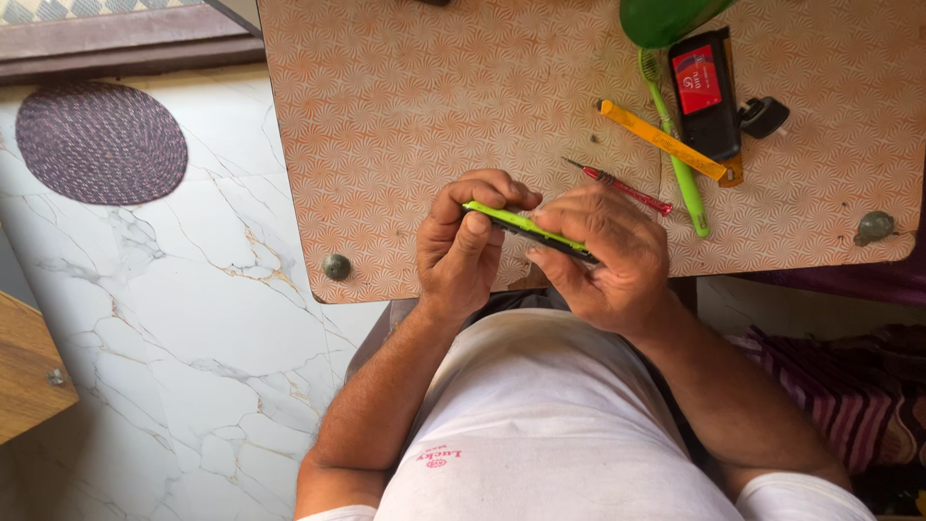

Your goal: The person wipes a small internal phone component with a cloth, fits a circuit board into a green plastic casing, snaps on the front faceplate, and uses a screwdriver to tighten a screw on the back.

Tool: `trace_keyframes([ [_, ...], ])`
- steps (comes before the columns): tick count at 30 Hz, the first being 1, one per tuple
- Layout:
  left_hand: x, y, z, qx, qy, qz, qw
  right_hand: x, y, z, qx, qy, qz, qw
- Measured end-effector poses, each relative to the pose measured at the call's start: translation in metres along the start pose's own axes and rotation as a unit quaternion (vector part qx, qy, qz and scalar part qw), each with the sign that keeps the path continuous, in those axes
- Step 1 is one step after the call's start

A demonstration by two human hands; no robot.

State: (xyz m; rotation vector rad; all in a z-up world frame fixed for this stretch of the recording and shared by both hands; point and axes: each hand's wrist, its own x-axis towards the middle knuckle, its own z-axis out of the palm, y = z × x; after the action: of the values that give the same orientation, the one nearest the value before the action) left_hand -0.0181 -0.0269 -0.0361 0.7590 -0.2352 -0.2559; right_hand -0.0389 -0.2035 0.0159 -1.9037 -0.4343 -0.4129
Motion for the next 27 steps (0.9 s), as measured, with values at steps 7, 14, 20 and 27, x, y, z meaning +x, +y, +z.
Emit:
trace_keyframes([
  [7,-0.003,0.001,-0.001,0.115,-0.006,0.027,0.993,-0.006,-0.001,-0.001,-0.001,0.001,0.015,1.000],
  [14,-0.007,0.005,0.001,0.185,-0.020,0.013,0.983,-0.012,-0.002,-0.006,0.009,0.012,0.013,1.000],
  [20,-0.004,0.011,0.004,0.193,-0.038,-0.006,0.981,-0.018,-0.004,-0.006,-0.010,0.018,0.035,0.999],
  [27,-0.002,0.014,0.011,0.279,-0.049,0.014,0.959,-0.016,0.001,-0.007,-0.017,0.015,0.043,0.999],
])
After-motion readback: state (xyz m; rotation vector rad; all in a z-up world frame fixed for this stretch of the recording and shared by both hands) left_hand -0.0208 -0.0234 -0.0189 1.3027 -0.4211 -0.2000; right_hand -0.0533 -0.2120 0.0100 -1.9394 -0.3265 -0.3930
